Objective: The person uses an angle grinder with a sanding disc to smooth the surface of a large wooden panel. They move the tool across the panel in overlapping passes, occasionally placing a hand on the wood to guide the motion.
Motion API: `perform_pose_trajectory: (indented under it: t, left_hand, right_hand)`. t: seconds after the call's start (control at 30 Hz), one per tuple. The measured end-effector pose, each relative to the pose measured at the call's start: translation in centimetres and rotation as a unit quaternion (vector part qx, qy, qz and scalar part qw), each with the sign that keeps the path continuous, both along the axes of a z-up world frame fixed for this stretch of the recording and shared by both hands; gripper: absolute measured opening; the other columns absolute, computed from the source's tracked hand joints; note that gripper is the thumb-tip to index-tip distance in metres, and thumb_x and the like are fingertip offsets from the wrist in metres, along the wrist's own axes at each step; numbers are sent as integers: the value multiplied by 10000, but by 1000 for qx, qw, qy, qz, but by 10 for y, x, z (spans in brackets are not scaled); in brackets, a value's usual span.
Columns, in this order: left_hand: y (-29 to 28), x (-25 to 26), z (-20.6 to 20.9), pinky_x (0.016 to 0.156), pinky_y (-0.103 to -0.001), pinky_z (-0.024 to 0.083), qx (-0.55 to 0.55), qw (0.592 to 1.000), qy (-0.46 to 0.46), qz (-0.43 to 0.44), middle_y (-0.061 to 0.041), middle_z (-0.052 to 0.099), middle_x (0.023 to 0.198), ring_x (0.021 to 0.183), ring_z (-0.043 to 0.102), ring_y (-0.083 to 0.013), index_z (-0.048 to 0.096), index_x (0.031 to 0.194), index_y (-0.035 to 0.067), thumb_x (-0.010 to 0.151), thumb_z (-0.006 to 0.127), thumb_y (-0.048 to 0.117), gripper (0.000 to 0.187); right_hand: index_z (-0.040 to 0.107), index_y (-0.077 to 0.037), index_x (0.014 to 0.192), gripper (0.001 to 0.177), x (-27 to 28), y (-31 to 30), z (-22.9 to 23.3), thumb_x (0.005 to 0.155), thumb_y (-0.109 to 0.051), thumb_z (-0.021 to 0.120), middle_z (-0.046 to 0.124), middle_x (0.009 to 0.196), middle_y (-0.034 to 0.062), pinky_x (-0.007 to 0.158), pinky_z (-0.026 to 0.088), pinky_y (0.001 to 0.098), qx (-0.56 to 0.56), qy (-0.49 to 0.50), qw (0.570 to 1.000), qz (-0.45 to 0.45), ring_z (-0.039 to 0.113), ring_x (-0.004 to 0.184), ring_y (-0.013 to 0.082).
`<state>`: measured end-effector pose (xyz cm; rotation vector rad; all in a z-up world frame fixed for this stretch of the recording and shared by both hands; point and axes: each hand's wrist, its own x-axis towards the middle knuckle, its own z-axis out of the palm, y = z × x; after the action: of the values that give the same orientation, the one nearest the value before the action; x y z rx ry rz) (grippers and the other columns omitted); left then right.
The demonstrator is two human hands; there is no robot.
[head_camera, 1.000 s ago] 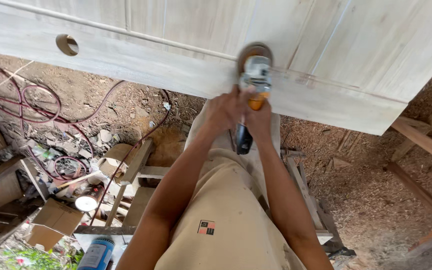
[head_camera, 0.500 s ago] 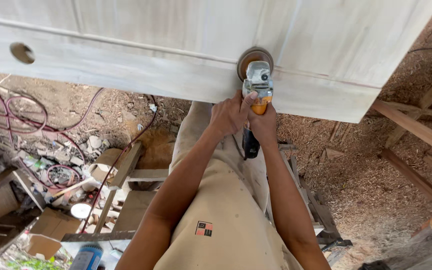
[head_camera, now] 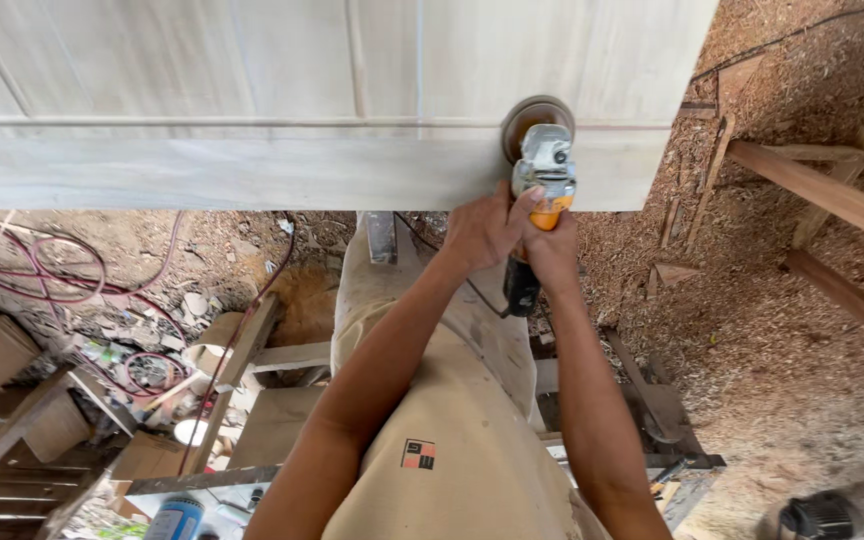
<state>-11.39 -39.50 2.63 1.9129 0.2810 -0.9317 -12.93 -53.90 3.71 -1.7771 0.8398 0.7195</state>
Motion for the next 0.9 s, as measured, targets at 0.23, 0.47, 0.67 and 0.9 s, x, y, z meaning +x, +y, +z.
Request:
perform_pose_trajectory:
  t: [0.23, 0.47, 0.67, 0.9]
  left_hand:
    - [-90, 37, -5, 442, -341, 502, 17, 996, 18, -86, 8, 622, 611, 535, 625, -160, 560, 1194, 50, 896, 104, 813, 938]
    - [-71, 27, -5, 462, -359, 558, 8, 999, 2, -48, -15, 644, 593, 525, 675, -208, 545, 1115, 37, 874, 90, 795, 916]
    - [41, -35, -7, 773, -527, 579, 157, 960, -224, -59, -350, 580, 1353, 898, 711, -408, 562, 1348, 151, 900, 632, 272, 469]
    - [52, -30, 6, 758, -531, 576, 145, 982, -94, -72, -365, 661, 1228, 873, 724, -413, 554, 1331, 75, 1071, 358, 459, 504]
  right_hand:
    - [562, -8, 1306, 438, 31, -62, 15, 893, -132, 638, 678, 1012, 84, 582, 480, 322, -26, -27, 999, 6, 623, 758, 189]
    - [584, -42, 1292, 389, 44, -40, 24, 979, -253, 682, 695, 1131, 101, 829, 592, 346, -29, -85, 995, 53, 687, 999, 194]
    - [523, -90, 1220, 544, 41, 58, 18, 766, -216, 795, 752, 944, 125, 671, 612, 400, -32, 25, 983, 179, 757, 794, 246]
    - [433, -88, 1372, 629, 35, 64, 8, 838, -239, 730, 746, 964, 131, 678, 625, 417, -50, 66, 967, 239, 756, 800, 278]
